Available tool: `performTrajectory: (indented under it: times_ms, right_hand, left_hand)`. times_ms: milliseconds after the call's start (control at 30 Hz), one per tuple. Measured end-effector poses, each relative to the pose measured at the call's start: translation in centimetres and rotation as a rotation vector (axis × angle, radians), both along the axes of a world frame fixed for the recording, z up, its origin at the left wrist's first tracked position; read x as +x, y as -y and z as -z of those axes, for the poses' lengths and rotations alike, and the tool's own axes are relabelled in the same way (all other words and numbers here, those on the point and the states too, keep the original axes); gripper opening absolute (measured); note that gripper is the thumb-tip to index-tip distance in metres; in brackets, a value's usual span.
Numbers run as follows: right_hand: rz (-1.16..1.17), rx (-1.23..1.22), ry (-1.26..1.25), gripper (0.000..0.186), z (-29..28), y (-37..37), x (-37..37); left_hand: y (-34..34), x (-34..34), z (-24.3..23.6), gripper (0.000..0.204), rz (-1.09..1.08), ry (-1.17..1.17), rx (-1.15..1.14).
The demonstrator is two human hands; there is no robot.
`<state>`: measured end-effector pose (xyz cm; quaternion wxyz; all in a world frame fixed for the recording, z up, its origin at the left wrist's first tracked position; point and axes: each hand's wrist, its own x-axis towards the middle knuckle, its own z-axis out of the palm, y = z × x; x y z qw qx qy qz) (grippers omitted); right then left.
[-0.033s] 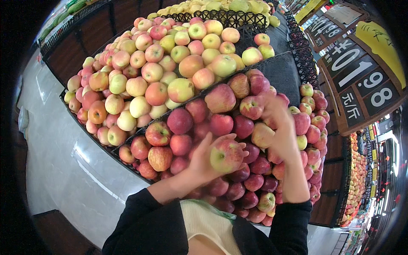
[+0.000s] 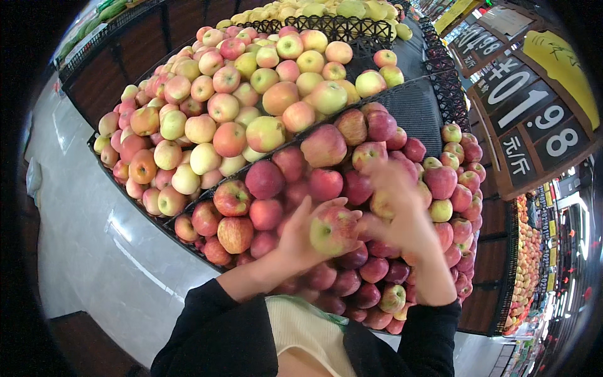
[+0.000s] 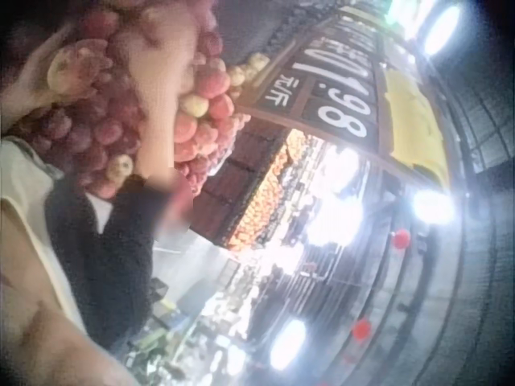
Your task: The person selects red apples from a bulk display in a supermarket, picking them one by one and placing them into a plastic bag. The person repeatedly reaches into the display, chooses apples, and adds them to the bag held in the other hand.
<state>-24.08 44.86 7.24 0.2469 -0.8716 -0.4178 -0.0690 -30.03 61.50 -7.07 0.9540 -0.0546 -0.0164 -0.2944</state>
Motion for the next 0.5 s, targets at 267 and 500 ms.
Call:
performTrajectory:
  times_ms: [267,500]
  right_hand:
    - [0.099,0.091,-0.004,0.049,2.2,1.2,-3.2]
    - [0.796,0.366,0.083,0.065,1.5,7.4,8.8]
  left_hand:
    - [1.3,0.0,0.6,0.081,0.051,0.213,-0.087]
    - [0.8,0.2,0.8,0.082,0.039,0.288,0.067]
